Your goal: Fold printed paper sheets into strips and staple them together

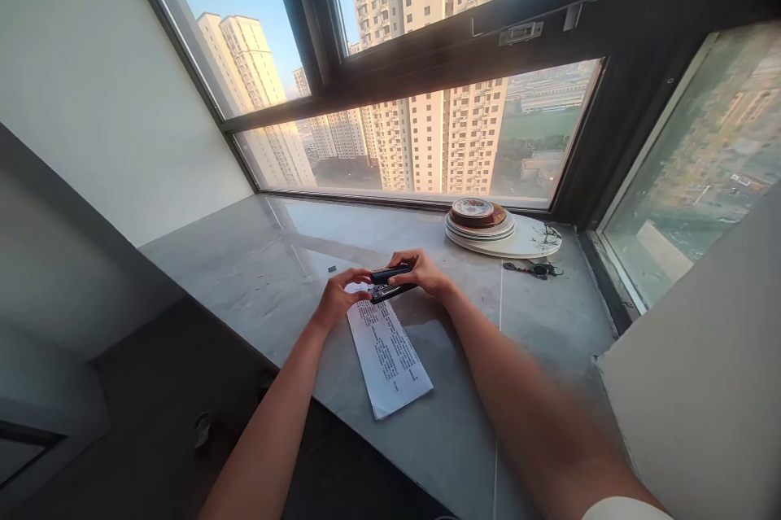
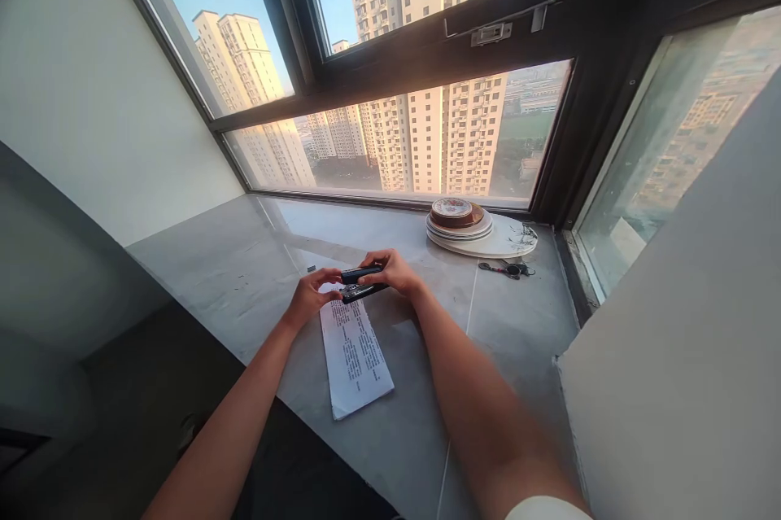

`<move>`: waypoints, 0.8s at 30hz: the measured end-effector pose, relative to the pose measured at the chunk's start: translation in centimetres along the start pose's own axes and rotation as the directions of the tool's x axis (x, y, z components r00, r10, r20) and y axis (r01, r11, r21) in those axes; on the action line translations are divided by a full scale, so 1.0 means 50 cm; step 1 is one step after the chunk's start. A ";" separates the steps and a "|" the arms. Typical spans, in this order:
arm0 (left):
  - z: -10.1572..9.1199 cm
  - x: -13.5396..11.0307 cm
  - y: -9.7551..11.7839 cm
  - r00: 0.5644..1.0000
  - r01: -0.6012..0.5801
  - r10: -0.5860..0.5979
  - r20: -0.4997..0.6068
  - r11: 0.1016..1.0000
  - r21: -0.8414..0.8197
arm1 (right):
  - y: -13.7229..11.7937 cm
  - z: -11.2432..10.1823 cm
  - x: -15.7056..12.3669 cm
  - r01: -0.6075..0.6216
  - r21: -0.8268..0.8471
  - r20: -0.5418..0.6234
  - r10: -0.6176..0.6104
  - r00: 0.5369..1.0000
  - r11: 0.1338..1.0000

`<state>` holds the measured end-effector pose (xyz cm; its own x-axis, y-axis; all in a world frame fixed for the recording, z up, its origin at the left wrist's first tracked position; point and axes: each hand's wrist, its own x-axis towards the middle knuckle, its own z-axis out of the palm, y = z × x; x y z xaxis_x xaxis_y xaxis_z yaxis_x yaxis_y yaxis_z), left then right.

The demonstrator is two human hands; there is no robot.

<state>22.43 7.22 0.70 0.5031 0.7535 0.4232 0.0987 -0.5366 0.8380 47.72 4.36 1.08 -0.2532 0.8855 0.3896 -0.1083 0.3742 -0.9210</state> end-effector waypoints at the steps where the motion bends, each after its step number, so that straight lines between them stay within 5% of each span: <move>1: 0.001 0.001 -0.004 1.000 -0.002 0.002 -0.009 1.000 0.014 | 0.001 0.004 0.002 0.008 -0.006 0.007 -0.008 1.000 1.000; 12: 0.003 -0.002 -0.015 0.995 0.019 -0.040 0.093 0.976 0.215 | -0.002 0.025 0.008 -0.007 -0.134 0.082 0.018 0.996 0.991; 16: 0.001 -0.001 -0.006 0.999 0.016 -0.005 -0.047 0.969 0.246 | 0.010 0.021 0.007 -0.059 -0.138 -0.155 0.037 0.987 0.989; 19: -0.006 -0.002 -0.001 0.988 -0.002 0.047 -0.148 0.956 0.292 | 0.027 0.002 0.006 -0.082 -0.152 -0.371 0.020 0.928 0.985; 24: -0.010 -0.006 -0.014 0.979 -0.189 0.159 0.125 0.936 0.297 | 0.039 -0.026 0.002 -0.067 -0.282 -0.522 -0.095 0.848 0.957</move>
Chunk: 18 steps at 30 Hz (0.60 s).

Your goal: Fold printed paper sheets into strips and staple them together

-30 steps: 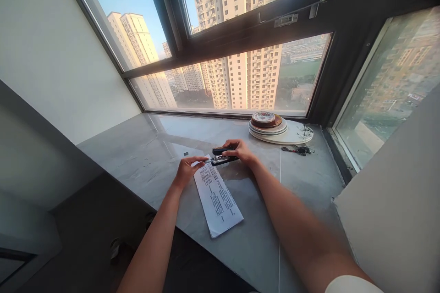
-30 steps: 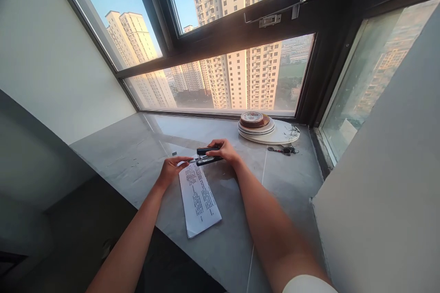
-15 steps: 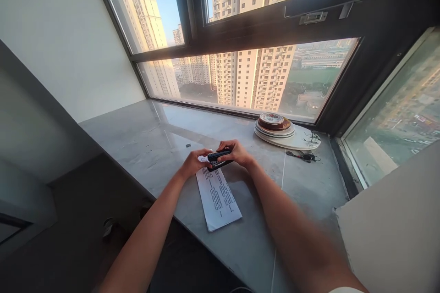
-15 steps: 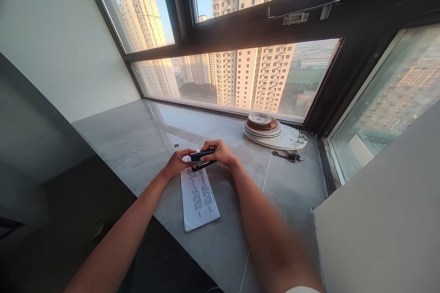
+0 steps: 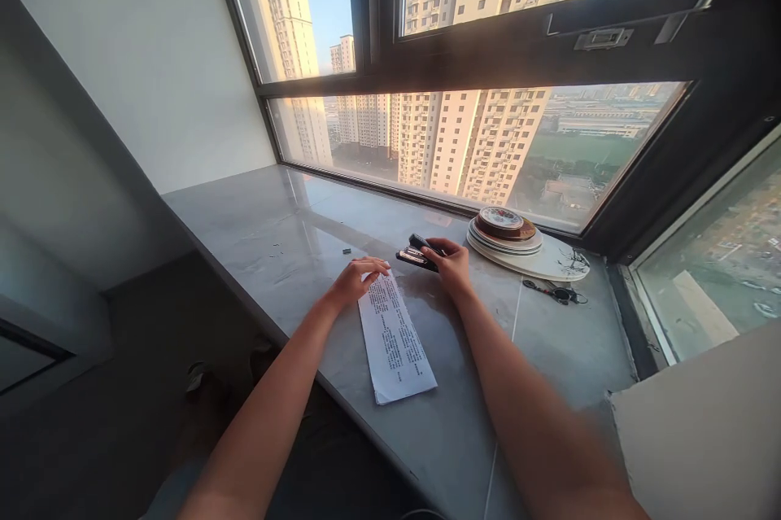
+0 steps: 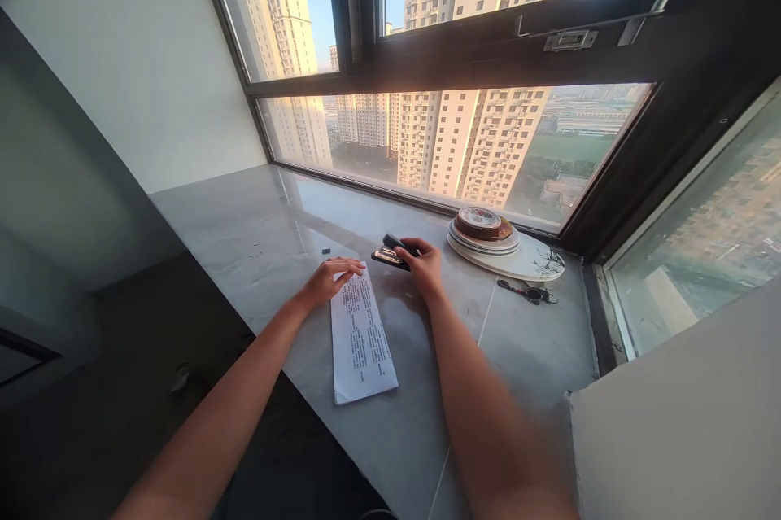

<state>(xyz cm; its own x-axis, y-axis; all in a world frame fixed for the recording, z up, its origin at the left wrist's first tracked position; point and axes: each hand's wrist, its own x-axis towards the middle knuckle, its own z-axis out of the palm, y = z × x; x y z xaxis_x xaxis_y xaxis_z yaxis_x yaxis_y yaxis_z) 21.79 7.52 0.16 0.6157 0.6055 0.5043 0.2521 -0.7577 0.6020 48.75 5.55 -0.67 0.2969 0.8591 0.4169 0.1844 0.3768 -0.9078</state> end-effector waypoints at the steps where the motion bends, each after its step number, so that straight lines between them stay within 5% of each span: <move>1: 0.002 -0.001 -0.003 0.999 -0.012 0.012 0.047 1.000 0.013 | 0.000 -0.001 0.000 0.016 -0.014 -0.013 -0.016 1.000 1.000; 5: 0.010 -0.005 -0.008 0.982 0.012 -0.031 0.185 0.994 0.108 | -0.005 0.005 -0.003 0.055 -0.057 -0.005 -0.056 0.998 0.997; 13: 0.000 -0.012 0.030 0.952 0.039 -0.128 0.276 0.951 0.307 | 0.006 0.009 0.000 0.073 -0.151 -0.030 -0.079 0.996 0.986; 18: -0.005 -0.030 0.072 0.957 0.082 -0.206 0.202 0.865 0.494 | 0.019 -0.005 0.009 0.018 -0.142 -0.131 -0.037 0.991 0.990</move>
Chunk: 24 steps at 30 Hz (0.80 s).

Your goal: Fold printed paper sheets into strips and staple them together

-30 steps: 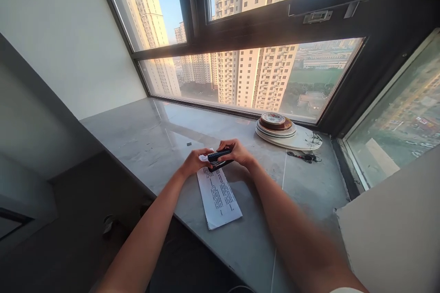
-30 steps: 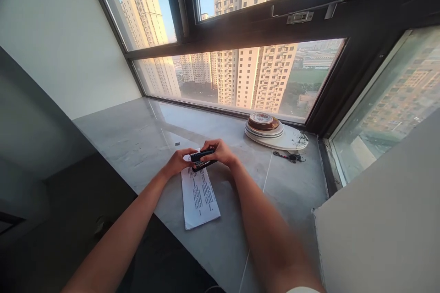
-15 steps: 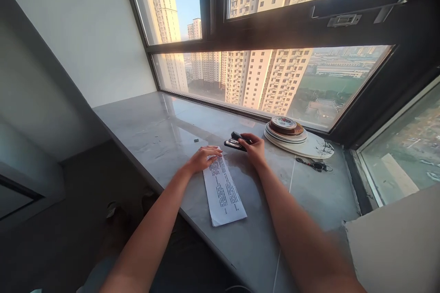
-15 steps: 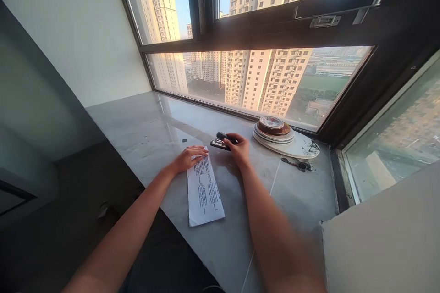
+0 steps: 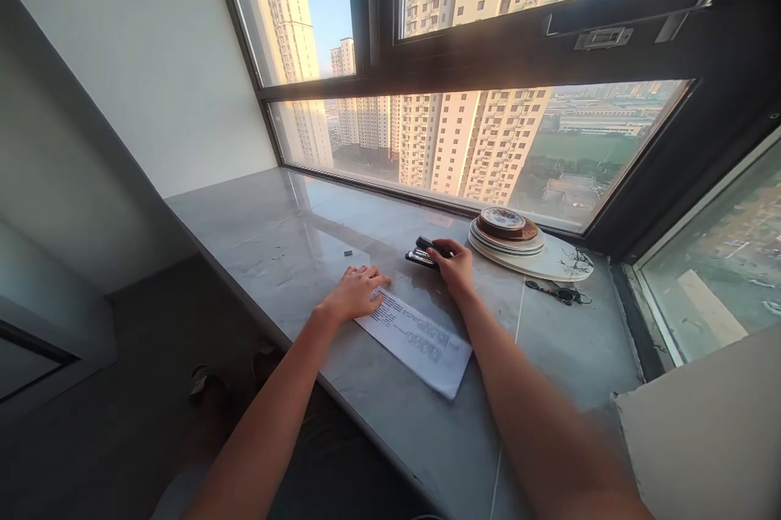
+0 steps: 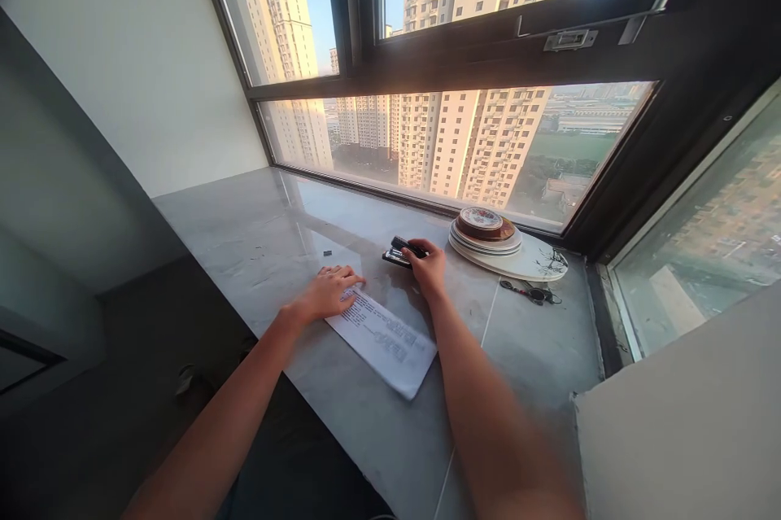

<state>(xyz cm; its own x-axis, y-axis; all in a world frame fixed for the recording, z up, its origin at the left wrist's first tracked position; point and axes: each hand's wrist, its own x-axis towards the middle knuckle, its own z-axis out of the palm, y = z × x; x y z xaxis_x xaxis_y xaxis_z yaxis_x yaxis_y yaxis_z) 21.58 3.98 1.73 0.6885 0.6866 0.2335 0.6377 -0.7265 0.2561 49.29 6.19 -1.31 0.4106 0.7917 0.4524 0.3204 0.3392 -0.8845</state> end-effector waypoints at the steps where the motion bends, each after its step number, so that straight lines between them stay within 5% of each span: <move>1: -0.004 -0.007 0.002 0.999 0.040 -0.040 -0.010 0.999 0.022 | 0.002 -0.002 0.002 -0.011 0.001 -0.025 0.011 1.000 1.000; 5: -0.022 -0.044 -0.016 0.982 0.184 -0.181 0.057 0.982 -0.039 | 0.007 -0.007 0.007 -0.033 -0.021 -0.093 0.031 0.995 0.999; 12: -0.033 -0.128 -0.066 0.946 0.306 -0.288 0.151 0.945 -0.114 | 0.013 -0.007 0.007 -0.018 -0.075 -0.051 0.014 0.999 0.997; 16: -0.033 -0.135 -0.032 0.941 0.337 -0.330 0.077 0.937 -0.094 | 0.013 -0.005 0.005 0.000 -0.101 -0.013 -0.001 1.000 0.995; 20: -0.010 -0.095 0.022 0.983 0.144 -0.149 -0.111 0.988 -0.050 | 0.003 -0.004 0.003 0.015 -0.109 0.009 -0.014 1.000 0.994; 24: 0.051 -0.070 0.050 0.987 0.159 -0.159 0.003 0.987 -0.027 | -0.008 -0.002 0.001 0.011 -0.106 0.021 -0.008 1.000 0.994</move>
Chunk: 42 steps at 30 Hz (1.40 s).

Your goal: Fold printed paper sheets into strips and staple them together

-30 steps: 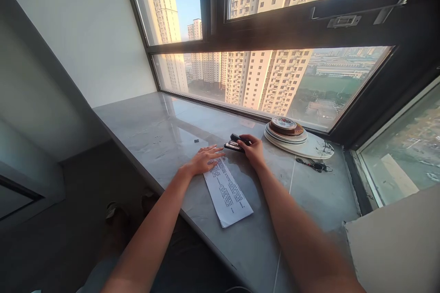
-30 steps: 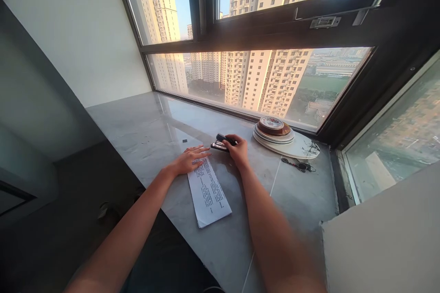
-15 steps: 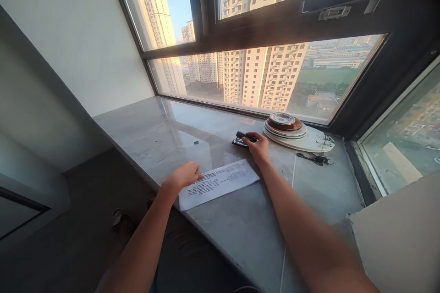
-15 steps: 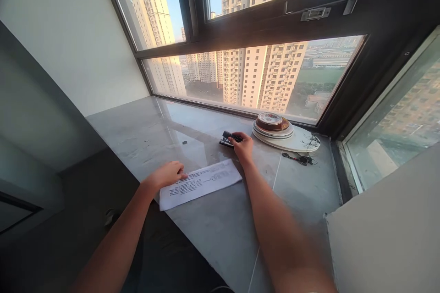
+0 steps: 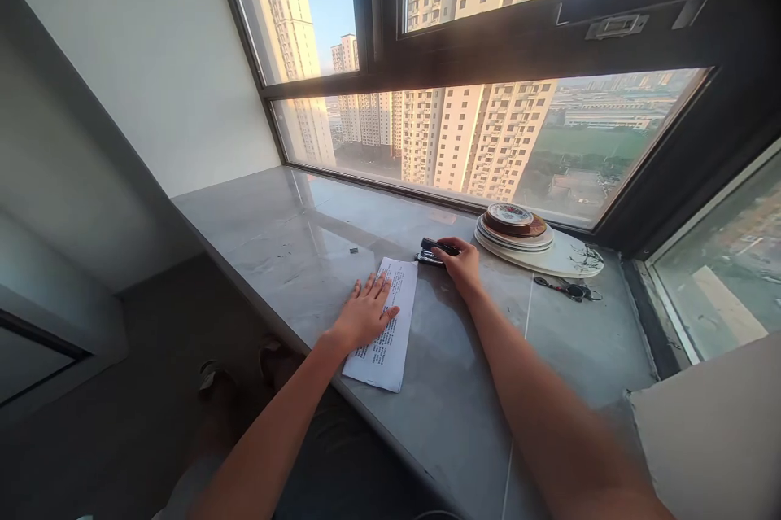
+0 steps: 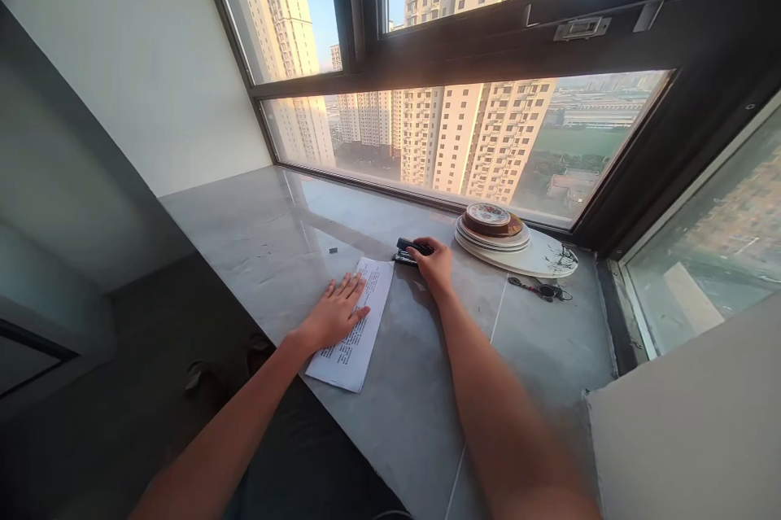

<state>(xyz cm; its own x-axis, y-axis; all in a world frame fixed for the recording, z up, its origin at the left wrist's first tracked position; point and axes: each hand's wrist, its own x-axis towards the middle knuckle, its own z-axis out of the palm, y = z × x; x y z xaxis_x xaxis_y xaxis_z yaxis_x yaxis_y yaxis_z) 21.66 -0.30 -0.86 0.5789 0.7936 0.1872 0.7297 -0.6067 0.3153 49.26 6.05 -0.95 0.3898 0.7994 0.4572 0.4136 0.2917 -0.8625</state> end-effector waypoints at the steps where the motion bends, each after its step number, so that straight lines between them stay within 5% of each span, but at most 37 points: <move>1: 0.014 0.000 0.004 0.999 0.045 -0.045 0.020 0.999 0.012 | -0.002 0.001 -0.001 0.012 0.006 0.004 -0.012 1.000 1.000; 4: 0.037 -0.004 0.014 0.988 0.152 -0.151 -0.031 0.986 0.066 | -0.008 0.005 -0.005 0.053 -0.042 0.018 -0.053 0.998 0.998; 10: 0.023 -0.004 0.018 0.981 0.174 -0.161 -0.111 0.977 0.121 | -0.024 0.017 -0.019 0.178 -0.291 0.070 -0.165 0.984 0.940; 23: -0.003 0.005 0.033 0.938 0.257 -0.303 0.167 0.934 0.250 | -0.040 0.040 -0.032 0.274 -0.437 0.199 -0.205 0.958 0.857; 29: -0.012 -0.005 0.038 0.958 0.207 -0.251 0.141 0.941 0.268 | -0.051 0.048 -0.041 0.336 -0.412 0.299 -0.223 0.928 0.847; 35: -0.020 0.033 0.030 0.976 0.219 -0.216 -0.040 0.947 0.235 | -0.052 0.045 -0.043 0.383 -0.397 0.320 -0.265 0.910 0.834; 39: -0.008 0.060 0.014 0.998 0.052 -0.056 0.022 0.987 0.149 | -0.048 0.044 -0.041 0.389 -0.390 0.319 -0.273 0.907 0.835; 42: 0.005 0.062 0.007 0.999 0.041 -0.044 0.022 0.993 0.110 | -0.047 0.044 -0.041 0.398 -0.385 0.325 -0.281 0.903 0.833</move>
<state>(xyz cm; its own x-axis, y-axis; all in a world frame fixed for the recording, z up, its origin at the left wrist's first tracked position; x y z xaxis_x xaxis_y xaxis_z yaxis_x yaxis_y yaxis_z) 23.77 1.94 -0.40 0.5545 0.8181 0.1527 0.7885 -0.5751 0.2181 45.70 4.90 -0.35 -0.0321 0.8108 0.5845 0.8161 0.3589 -0.4531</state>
